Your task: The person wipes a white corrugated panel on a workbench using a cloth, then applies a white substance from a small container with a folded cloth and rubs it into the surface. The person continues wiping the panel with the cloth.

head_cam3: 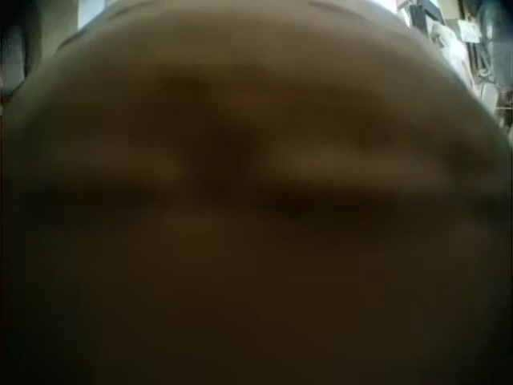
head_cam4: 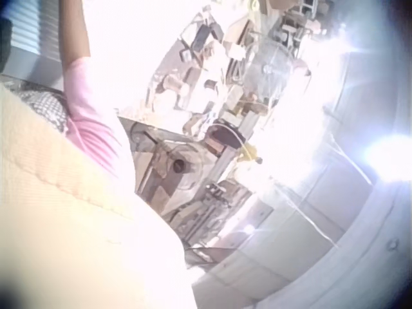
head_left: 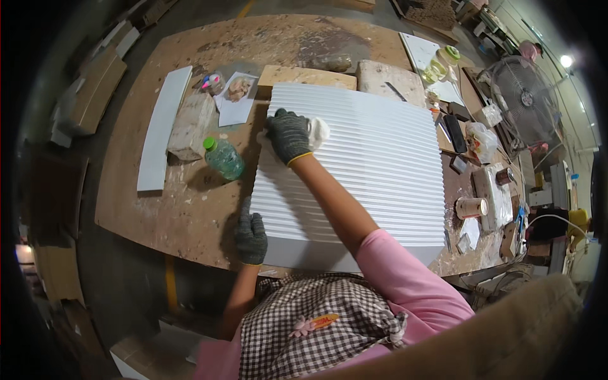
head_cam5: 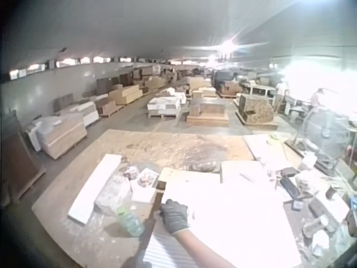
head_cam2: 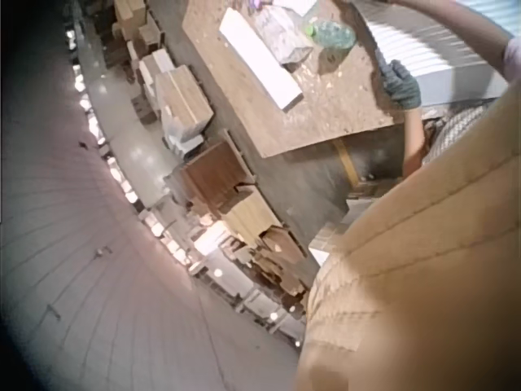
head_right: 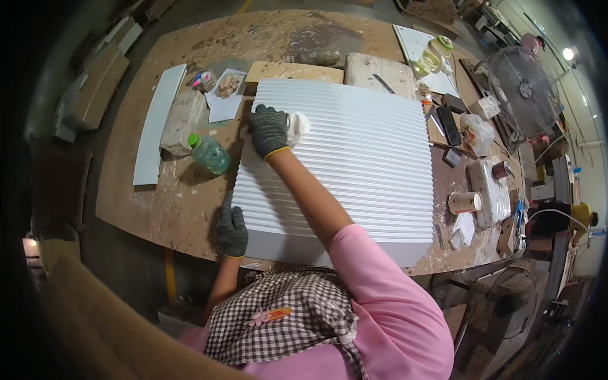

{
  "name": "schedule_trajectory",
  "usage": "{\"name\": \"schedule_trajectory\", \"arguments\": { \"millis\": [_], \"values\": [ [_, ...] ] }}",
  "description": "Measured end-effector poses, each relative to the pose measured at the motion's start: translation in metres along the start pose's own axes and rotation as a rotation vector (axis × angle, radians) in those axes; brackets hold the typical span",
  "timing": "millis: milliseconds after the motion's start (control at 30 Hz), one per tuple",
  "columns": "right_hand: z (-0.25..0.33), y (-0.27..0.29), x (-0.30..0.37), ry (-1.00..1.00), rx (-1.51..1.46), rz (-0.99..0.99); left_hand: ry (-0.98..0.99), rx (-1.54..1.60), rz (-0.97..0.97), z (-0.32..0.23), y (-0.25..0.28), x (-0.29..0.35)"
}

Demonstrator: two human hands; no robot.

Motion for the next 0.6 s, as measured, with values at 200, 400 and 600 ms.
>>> {"name": "schedule_trajectory", "arguments": {
  "millis": [200,400,600],
  "values": [
    [-0.047,0.041,0.072,0.155,-0.034,-0.222,-0.017,0.001,-0.052,-0.008,0.004,0.004],
    [-0.313,0.086,0.191,-0.100,-0.014,-0.284,-0.059,0.040,-0.089,-0.004,0.008,0.001],
    [-0.492,0.112,0.225,-0.576,-0.028,0.010,-0.084,-0.072,-0.046,-0.013,0.004,-0.004]
  ]
}}
Point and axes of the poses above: each hand's wrist, its own x-axis away from the middle knuckle, its own y-axis out of the back of the hand, z = x × y, the point moved 7 cm from there along -x, towards the middle knuckle, and after that the axes turned 10 degrees about x, right-handed, at the moved point
